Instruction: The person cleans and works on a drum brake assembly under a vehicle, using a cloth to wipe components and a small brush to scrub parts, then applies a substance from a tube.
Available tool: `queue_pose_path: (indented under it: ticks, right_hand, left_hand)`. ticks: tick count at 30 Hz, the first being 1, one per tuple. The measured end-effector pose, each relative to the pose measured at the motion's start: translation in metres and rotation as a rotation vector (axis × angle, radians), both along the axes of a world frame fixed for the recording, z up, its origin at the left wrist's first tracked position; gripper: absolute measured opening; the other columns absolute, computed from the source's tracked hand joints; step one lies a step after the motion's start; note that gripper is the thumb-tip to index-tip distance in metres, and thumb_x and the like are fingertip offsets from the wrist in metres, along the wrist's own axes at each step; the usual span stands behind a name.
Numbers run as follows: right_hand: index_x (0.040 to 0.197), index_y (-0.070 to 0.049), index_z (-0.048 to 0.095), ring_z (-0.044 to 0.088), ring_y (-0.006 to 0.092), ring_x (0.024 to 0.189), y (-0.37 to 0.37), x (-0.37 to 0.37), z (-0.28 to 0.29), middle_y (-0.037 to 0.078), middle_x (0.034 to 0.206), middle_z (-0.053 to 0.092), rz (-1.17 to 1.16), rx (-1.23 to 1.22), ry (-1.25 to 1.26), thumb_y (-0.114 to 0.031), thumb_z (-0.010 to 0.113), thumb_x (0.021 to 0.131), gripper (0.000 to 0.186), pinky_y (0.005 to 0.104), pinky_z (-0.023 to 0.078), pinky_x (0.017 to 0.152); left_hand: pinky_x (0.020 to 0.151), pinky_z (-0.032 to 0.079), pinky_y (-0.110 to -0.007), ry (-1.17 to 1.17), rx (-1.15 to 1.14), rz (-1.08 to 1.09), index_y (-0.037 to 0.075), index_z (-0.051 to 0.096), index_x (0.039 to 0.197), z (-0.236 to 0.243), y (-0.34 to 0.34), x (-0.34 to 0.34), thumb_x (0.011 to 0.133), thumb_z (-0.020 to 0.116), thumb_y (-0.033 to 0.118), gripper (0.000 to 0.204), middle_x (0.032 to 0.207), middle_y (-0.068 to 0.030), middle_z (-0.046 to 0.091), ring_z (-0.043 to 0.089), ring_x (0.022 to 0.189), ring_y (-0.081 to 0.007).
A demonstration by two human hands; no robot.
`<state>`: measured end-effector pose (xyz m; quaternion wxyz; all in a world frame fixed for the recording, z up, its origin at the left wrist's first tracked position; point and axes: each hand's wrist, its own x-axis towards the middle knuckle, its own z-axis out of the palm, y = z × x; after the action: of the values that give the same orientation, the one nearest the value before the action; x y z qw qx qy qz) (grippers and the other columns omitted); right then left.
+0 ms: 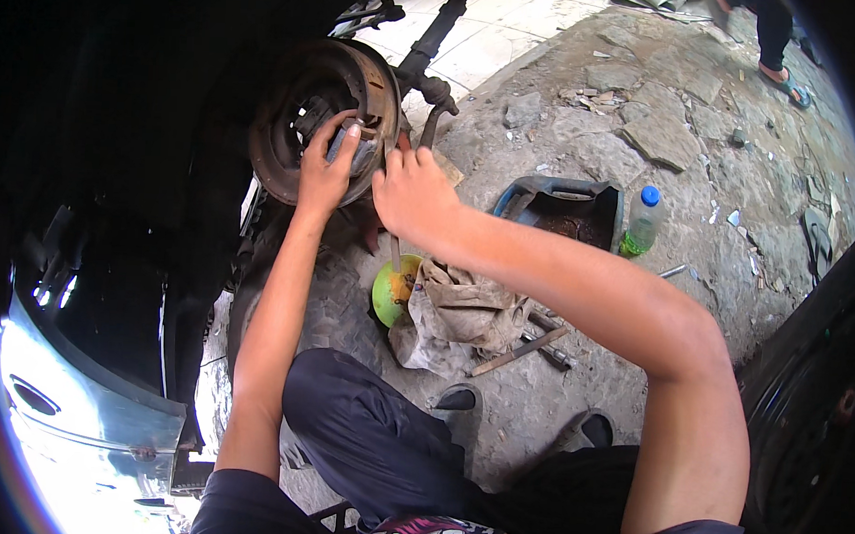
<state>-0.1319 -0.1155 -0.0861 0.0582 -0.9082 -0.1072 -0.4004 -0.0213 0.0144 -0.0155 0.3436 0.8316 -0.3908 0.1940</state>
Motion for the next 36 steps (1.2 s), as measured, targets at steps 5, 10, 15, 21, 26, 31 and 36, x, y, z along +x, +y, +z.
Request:
queue_pose_path:
  ticks: [5,10,15,21,26,31,36]
  right_hand:
    - [0.088,-0.001,0.063,0.066,0.0298,0.086,-0.012,0.007,0.011,0.016,0.090,0.064,-0.023,0.011,0.015,-0.016,0.058,0.085,0.016,0.0414,0.048,0.076]
    - [0.089,-0.001,0.064,0.066,0.0299,0.085,-0.007,-0.001,0.003,0.016,0.090,0.064,0.002,0.017,0.005,-0.016,0.058,0.086,0.016,0.0417,0.048,0.076]
    - [0.091,-0.001,0.064,0.067,0.0299,0.086,0.003,-0.004,0.007,0.016,0.093,0.065,-0.018,-0.027,0.078,-0.017,0.057,0.087,0.017,0.0416,0.048,0.077]
    - [0.094,-0.001,0.068,0.065,0.0287,0.088,-0.020,0.009,0.015,0.015,0.093,0.066,-0.038,-0.020,0.073,-0.019,0.056,0.090,0.023,0.0412,0.046,0.079]
    - [0.092,-0.002,0.065,0.067,0.0303,0.086,0.007,-0.013,0.000,0.017,0.093,0.065,0.035,-0.025,0.087,-0.017,0.056,0.087,0.018,0.0414,0.048,0.080]
    - [0.090,-0.002,0.064,0.067,0.0299,0.084,0.000,-0.003,0.012,0.016,0.090,0.065,0.014,0.009,0.102,-0.018,0.057,0.086,0.017,0.0415,0.048,0.077]
    - [0.090,-0.001,0.064,0.068,0.0316,0.085,-0.020,0.010,0.020,0.017,0.091,0.066,-0.051,0.026,0.031,-0.017,0.055,0.088,0.018,0.0446,0.050,0.081]
  left_hand:
    - [0.100,0.047,-0.041,0.004,0.005,-0.009,0.005,0.067,0.124,0.000,-0.003,-0.002,0.098,0.065,0.027,0.034,0.118,-0.0201,0.067,0.063,0.114,-0.0364]
    - [0.100,0.047,-0.041,-0.015,-0.004,-0.011,0.005,0.067,0.123,-0.002,-0.001,0.001,0.098,0.065,0.027,0.034,0.118,-0.0199,0.067,0.063,0.114,-0.0362]
    - [0.100,0.047,-0.041,-0.002,-0.018,-0.011,0.004,0.068,0.123,-0.001,0.000,0.000,0.098,0.066,0.027,0.034,0.117,-0.0197,0.068,0.063,0.114,-0.0358]
    - [0.104,0.045,-0.033,0.001,0.024,0.004,0.002,0.068,0.125,0.000,-0.002,0.000,0.100,0.065,0.024,0.033,0.122,-0.0134,0.071,0.064,0.117,-0.0204]
    - [0.099,0.047,-0.041,-0.019,0.005,-0.001,0.003,0.068,0.123,0.000,-0.001,0.000,0.098,0.066,0.028,0.035,0.116,-0.0203,0.068,0.064,0.112,-0.0361]
    - [0.099,0.048,-0.040,-0.025,0.006,-0.011,0.002,0.068,0.125,0.001,0.001,0.000,0.097,0.066,0.028,0.037,0.115,-0.0207,0.068,0.064,0.112,-0.0358]
    - [0.097,0.048,-0.039,-0.005,-0.026,-0.036,0.002,0.068,0.126,-0.003,-0.003,0.001,0.097,0.067,0.028,0.039,0.113,-0.0201,0.069,0.066,0.109,-0.0332]
